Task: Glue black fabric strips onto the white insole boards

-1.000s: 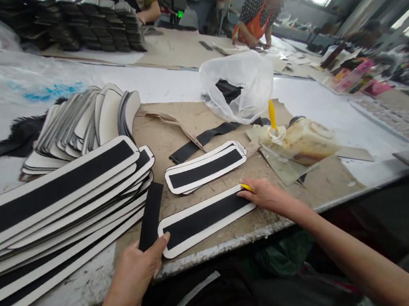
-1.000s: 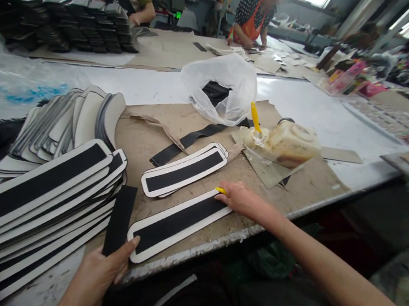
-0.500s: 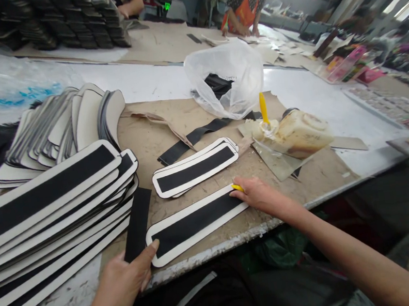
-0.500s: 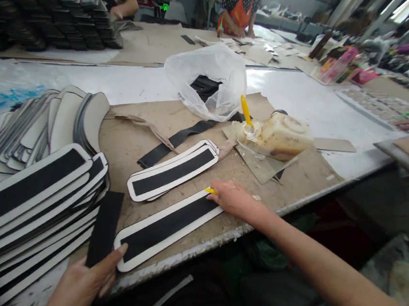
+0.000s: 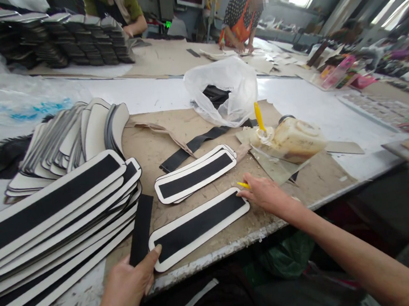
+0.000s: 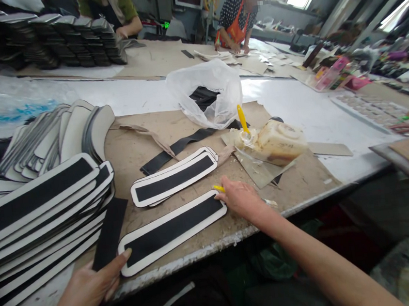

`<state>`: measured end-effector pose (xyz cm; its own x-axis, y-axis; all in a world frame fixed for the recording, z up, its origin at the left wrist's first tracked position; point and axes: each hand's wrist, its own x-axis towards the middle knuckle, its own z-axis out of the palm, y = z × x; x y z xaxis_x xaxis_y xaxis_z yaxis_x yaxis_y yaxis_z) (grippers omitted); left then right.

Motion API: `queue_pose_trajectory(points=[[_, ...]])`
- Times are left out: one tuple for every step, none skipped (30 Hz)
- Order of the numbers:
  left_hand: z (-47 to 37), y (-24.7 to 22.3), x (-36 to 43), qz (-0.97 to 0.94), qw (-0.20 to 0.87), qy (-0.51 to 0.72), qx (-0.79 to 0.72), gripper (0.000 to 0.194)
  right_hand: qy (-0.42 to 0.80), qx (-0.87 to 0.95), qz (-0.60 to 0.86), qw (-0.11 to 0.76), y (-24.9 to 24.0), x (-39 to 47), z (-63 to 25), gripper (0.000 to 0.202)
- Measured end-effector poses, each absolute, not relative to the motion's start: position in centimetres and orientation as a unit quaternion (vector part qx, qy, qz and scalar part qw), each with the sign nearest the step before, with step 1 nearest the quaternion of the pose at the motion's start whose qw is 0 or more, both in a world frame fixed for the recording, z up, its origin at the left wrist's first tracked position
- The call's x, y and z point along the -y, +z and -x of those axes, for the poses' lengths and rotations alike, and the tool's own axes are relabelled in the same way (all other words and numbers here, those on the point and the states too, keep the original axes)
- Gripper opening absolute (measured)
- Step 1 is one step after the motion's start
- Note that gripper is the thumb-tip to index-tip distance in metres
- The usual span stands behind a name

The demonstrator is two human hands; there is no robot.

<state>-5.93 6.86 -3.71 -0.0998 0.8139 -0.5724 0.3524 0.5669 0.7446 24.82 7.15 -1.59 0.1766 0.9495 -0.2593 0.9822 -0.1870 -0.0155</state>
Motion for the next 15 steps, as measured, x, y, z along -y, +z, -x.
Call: queue_pose_trajectory(points=[[5.9, -3.7, -6.8, -0.410, 0.530, 0.225, -0.707, 0.047, -0.109, -0.636, -0.762, 0.057, -1.3, -6.9, -25.2, 0.021], [5.9, -3.7, -6.8, -0.411, 0.530, 0.232, -0.705, 0.046, -0.116, -0.639, -0.760, 0.032, -1.1, -6.6, -25.6, 0.019], [5.9, -3.7, -6.8, -0.412, 0.531, 0.239, -0.701, 0.046, -0.124, -0.639, -0.759, 0.006, -0.9, -6.3, -25.9, 0.019], [6.0, -3.7, -6.8, -0.415, 0.533, 0.243, -0.696, 0.045, -0.135, -0.635, -0.760, -0.019, -0.8, -6.1, -26.2, 0.021], [6.1, -3.7, -6.8, -0.417, 0.536, 0.246, -0.691, 0.045, -0.148, -0.630, -0.761, -0.044, -0.7, -5.9, -26.4, 0.025], [6.1, -3.8, -6.8, -0.420, 0.540, 0.247, -0.687, 0.046, -0.163, -0.623, -0.762, -0.067, -0.8, -5.8, -26.5, 0.028], [6.2, -3.8, -6.8, -0.420, 0.543, 0.248, -0.683, 0.046, -0.182, -0.614, -0.763, -0.087, -1.0, -5.8, -26.6, 0.031], [6.3, -3.9, -6.8, -0.419, 0.547, 0.249, -0.681, 0.047, -0.202, -0.603, -0.765, -0.103, -1.2, -5.8, -26.6, 0.033], [6.4, -4.0, -6.8, -0.418, 0.551, 0.250, -0.678, 0.048, -0.223, -0.594, -0.765, -0.115, -1.5, -5.9, -26.5, 0.034], [6.4, -4.1, -6.8, -0.416, 0.556, 0.254, -0.673, 0.048, -0.244, -0.586, -0.763, -0.124, -1.8, -6.0, -26.4, 0.035], [6.5, -4.1, -6.8, -0.411, 0.567, 0.263, -0.664, 0.047, -0.261, -0.580, -0.761, -0.130, -2.1, -6.1, -26.2, 0.036], [6.5, -4.1, -6.7, -0.403, 0.584, 0.274, -0.649, 0.046, -0.275, -0.580, -0.756, -0.131, -2.4, -6.2, -25.9, 0.037], [6.6, -4.1, -6.7, -0.393, 0.603, 0.287, -0.632, 0.045, -0.288, -0.578, -0.751, -0.134, -2.5, -6.3, -25.6, 0.038], [6.8, -4.0, -6.6, -0.381, 0.622, 0.302, -0.614, 0.043, -0.309, -0.571, -0.747, -0.145, -2.6, -6.3, -25.3, 0.040], [6.9, -3.9, -6.5, -0.368, 0.638, 0.316, -0.599, 0.041, -0.341, -0.552, -0.743, -0.167, -2.5, -6.2, -25.0, 0.041]])
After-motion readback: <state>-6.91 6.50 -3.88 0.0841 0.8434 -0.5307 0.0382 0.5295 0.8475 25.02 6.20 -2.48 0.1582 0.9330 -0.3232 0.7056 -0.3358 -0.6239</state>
